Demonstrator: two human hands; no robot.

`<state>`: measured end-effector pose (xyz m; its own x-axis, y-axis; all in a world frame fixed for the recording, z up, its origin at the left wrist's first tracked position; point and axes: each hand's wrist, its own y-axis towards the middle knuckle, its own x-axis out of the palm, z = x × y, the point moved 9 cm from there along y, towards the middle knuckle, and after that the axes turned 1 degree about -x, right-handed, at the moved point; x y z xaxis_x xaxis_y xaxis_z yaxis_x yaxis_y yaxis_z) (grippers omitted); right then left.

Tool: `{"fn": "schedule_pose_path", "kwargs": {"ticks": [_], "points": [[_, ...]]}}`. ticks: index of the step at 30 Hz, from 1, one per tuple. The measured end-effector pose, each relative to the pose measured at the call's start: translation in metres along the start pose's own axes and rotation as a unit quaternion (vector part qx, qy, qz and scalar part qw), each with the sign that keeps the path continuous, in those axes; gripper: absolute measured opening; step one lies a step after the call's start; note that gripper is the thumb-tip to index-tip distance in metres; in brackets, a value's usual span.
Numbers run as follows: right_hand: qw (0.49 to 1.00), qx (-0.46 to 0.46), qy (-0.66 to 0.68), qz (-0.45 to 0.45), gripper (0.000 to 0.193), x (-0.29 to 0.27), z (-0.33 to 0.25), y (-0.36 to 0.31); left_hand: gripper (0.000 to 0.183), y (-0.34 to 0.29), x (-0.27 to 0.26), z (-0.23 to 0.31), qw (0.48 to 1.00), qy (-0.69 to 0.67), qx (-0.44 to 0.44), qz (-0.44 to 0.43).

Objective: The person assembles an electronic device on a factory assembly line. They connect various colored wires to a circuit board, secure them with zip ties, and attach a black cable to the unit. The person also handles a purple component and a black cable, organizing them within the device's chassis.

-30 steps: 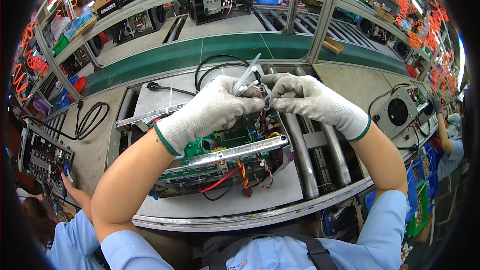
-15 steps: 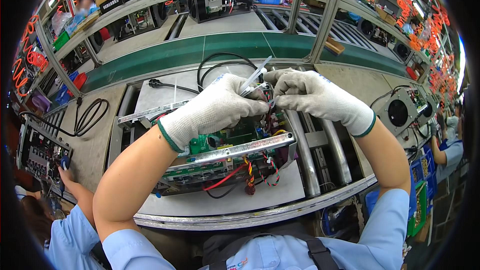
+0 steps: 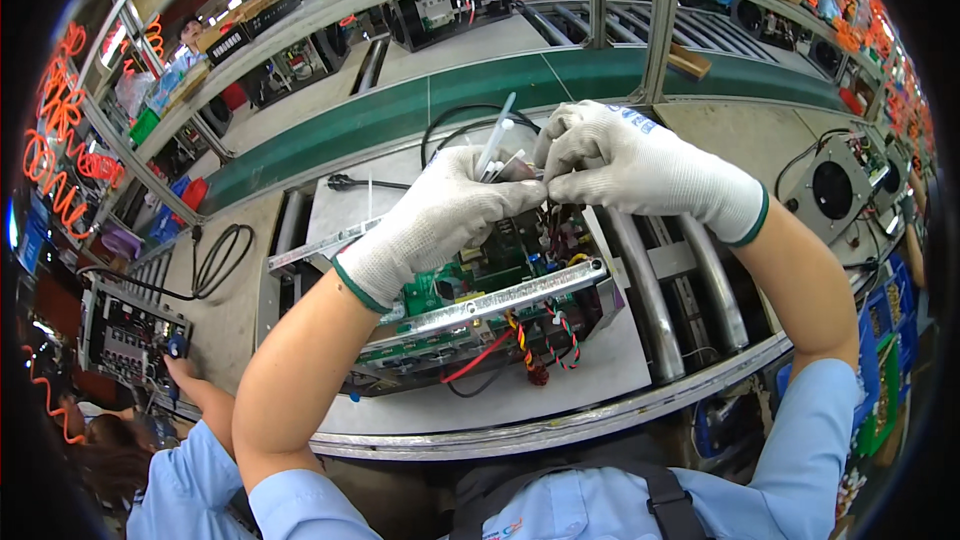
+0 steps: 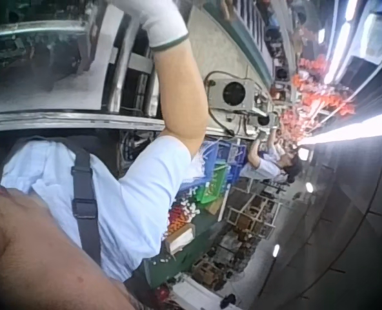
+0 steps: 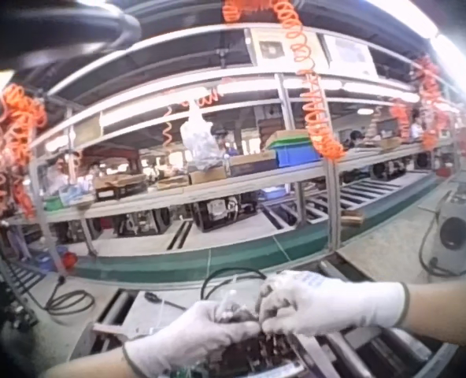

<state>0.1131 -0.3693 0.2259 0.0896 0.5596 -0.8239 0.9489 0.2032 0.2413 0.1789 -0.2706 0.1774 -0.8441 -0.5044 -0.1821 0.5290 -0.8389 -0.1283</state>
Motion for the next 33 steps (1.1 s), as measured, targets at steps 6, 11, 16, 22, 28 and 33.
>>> {"fn": "schedule_pose_path", "kwargs": {"ticks": [6, 11, 16, 22, 28, 33], "points": [[0.981, -0.053, 0.147, 0.112, 0.020, -0.016, -0.043, -0.004, 0.019, 0.009, 0.012, 0.012, 0.978, 0.159, 0.136, 0.009], [0.888, 0.083, 0.415, 0.178, 0.018, -0.019, 0.013, -0.028, 0.020, 0.009, 0.014, 0.010, 0.957, 0.281, 0.053, 0.057], [0.830, 0.037, 0.528, 0.176, 0.016, -0.012, 0.023, -0.036, 0.025, -0.001, 0.037, 0.026, 0.860, 0.478, 0.154, 0.088], [0.870, 0.060, 0.435, 0.225, 0.017, -0.006, -0.018, -0.048, 0.023, -0.008, 0.049, 0.028, 0.786, 0.598, 0.145, 0.058], [0.943, 0.017, 0.247, 0.223, 0.055, -0.011, -0.066, -0.125, 0.026, -0.107, 0.060, 0.072, 0.793, 0.513, 0.268, 0.192], [0.926, 0.045, 0.278, 0.252, 0.041, 0.063, -0.062, -0.173, 0.033, -0.151, 0.076, 0.030, 0.844, 0.437, 0.248, 0.186]]}}
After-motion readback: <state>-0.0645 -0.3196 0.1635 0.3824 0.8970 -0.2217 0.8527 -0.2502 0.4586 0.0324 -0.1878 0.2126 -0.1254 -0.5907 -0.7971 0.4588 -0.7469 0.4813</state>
